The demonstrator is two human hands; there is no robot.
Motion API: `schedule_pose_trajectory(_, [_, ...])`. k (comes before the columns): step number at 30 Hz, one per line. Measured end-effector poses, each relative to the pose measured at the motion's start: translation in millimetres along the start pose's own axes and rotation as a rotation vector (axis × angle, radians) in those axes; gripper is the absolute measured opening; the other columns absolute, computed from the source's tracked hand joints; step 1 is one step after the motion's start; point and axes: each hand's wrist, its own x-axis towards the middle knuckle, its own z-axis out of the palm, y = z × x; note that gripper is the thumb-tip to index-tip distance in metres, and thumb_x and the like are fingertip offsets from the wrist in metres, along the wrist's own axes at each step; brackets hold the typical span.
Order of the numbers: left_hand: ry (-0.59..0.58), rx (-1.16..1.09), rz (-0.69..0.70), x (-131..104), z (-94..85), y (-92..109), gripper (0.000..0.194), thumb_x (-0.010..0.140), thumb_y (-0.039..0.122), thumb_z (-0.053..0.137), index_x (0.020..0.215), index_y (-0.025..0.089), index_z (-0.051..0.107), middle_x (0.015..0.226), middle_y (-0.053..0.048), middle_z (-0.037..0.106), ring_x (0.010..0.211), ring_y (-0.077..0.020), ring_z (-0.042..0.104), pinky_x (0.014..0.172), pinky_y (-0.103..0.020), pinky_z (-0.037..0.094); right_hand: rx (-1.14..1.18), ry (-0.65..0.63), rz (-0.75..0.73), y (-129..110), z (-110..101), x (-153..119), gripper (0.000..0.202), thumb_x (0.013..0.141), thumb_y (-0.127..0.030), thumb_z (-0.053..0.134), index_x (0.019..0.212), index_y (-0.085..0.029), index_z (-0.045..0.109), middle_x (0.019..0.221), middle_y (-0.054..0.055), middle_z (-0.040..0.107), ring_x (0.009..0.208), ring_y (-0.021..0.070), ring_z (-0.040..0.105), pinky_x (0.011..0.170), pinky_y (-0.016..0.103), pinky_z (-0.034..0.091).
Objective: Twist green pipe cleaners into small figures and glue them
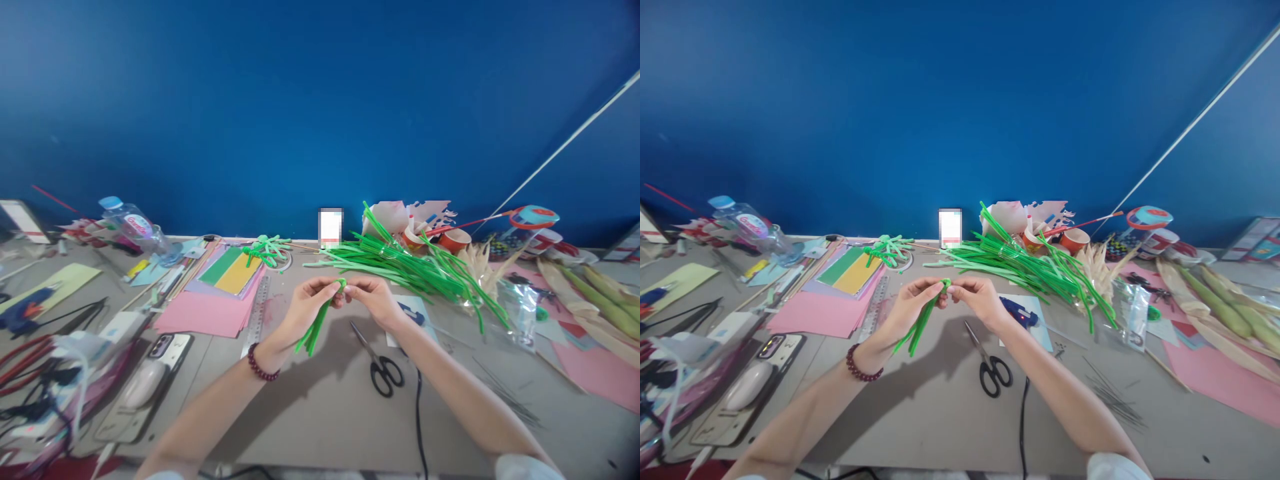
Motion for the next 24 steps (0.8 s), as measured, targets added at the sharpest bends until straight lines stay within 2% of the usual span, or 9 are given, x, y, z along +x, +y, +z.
schedule_pose_trajectory(4, [-0.017,-0.095,-0.07,1.4,-2.3,-0.3,0.019,0.074,0.031,0.069,0.077,0.013,0.065,0.068,-0.002,0.065,0.059,-0.0091,0.058,0.065,-0.023,0.048,-0.02,0.008,0.005,-0.8,0.9,0.0,0.024,0.071,-0.04,0.069,0.067,-0.016,0.066,0.061,0.0,0.06,0.059,0.0124,0.053,0.062,0.027,0.045])
schedule_pose_trajectory(9, [0.064,-0.149,-0.143,2.4,-2.1,2.0,0.021,0.07,0.032,0.072,0.075,0.013,0.065,0.065,-0.002,0.062,0.057,-0.0086,0.056,0.059,-0.021,0.047,0.064,0.103,-0.031,-2.1,2.6,0.2,0.027,0.074,-0.042,0.066,0.086,-0.018,0.064,0.076,0.002,0.062,0.063,0.012,0.056,0.063,0.028,0.049])
schedule_pose_trajectory(13, [0.023,-0.175,-0.158,2.9,-2.1,0.4,0.02,0.072,0.032,0.071,0.075,0.013,0.065,0.064,-0.002,0.061,0.056,-0.0081,0.055,0.06,-0.02,0.047,0.095,0.06,-0.074,-2.8,3.2,-1.4,0.033,0.072,-0.04,0.068,0.097,-0.02,0.062,0.087,0.004,0.063,0.072,0.0134,0.058,0.066,0.028,0.051])
schedule_pose_trajectory(18, [-0.006,-0.165,-0.158,4.1,-4.3,-4.4,0.023,0.069,0.033,0.074,0.077,0.012,0.066,0.067,-0.003,0.065,0.056,-0.0081,0.058,0.061,-0.021,0.048,0.092,0.027,-0.039,-2.8,4.5,-2.4,0.029,0.07,-0.036,0.072,0.093,-0.019,0.064,0.081,0.003,0.064,0.075,0.0143,0.059,0.069,0.029,0.052])
schedule_pose_trajectory(24, [-0.011,-0.163,-0.151,6.8,-7.9,-7.0,0.027,0.062,0.03,0.08,0.074,0.011,0.065,0.065,-0.004,0.067,0.057,-0.0113,0.062,0.062,-0.024,0.05,0.11,-0.014,-0.015,-0.5,7.0,-2.9,0.029,0.07,-0.037,0.072,0.092,-0.019,0.063,0.075,0.001,0.062,0.067,0.013,0.059,0.064,0.028,0.052])
